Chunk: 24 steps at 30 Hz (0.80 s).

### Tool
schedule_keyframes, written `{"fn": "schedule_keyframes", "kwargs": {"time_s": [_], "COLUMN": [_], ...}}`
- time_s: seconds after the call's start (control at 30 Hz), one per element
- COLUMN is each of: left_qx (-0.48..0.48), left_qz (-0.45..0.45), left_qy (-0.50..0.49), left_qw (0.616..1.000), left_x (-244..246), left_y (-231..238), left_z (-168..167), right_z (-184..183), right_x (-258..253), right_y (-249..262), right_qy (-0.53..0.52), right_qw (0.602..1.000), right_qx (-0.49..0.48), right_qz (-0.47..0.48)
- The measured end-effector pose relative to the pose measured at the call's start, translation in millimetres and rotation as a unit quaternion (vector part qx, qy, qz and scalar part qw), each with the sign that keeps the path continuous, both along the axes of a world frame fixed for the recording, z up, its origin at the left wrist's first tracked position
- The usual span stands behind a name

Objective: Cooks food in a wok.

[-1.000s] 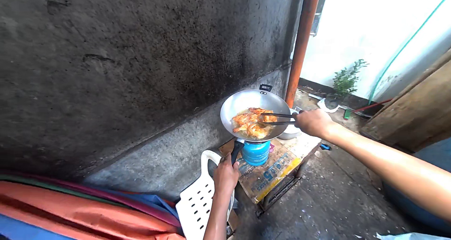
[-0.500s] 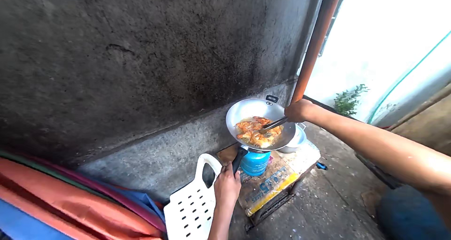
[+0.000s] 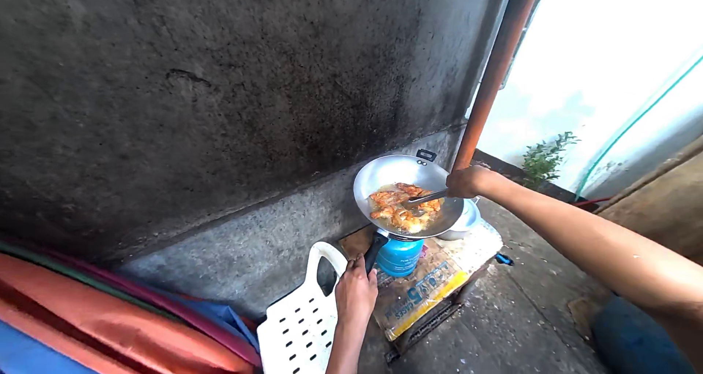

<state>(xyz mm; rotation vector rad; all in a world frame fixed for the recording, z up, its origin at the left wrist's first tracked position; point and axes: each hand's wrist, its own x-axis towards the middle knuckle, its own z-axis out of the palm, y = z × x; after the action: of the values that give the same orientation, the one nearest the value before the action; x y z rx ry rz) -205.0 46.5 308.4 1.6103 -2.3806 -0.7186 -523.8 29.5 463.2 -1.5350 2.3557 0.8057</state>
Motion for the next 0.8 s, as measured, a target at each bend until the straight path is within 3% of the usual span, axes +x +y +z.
{"fn": "schedule_keyframes", "kwargs": {"time_s": [0.3, 0.53, 0.8], "left_qx": [-0.075, -0.116, -0.074], "left_qz": [0.007, 0.005, -0.009], "left_qy": [0.005, 0.029, -0.004], "left_qw": [0.997, 0.993, 0.997], "left_x": [-6.5, -7.2, -7.4], "left_y": [-1.1, -0.4, -3.3], "left_z": [-9.4, -21.5, -12.9], "right_z": [-28.7, -48.5, -21.7], "right_x": [-37.7, -30.6, -34.1], "right_y": [22.6, 41.1, 136.5], "right_qy": [-0.116, -0.146, -0.135], "right_qw": [0.991, 0.984, 0.978], "right_qx": [-0.056, -0.075, -0.136], "right_qz": [-0.025, -0.074, -0.078]}}
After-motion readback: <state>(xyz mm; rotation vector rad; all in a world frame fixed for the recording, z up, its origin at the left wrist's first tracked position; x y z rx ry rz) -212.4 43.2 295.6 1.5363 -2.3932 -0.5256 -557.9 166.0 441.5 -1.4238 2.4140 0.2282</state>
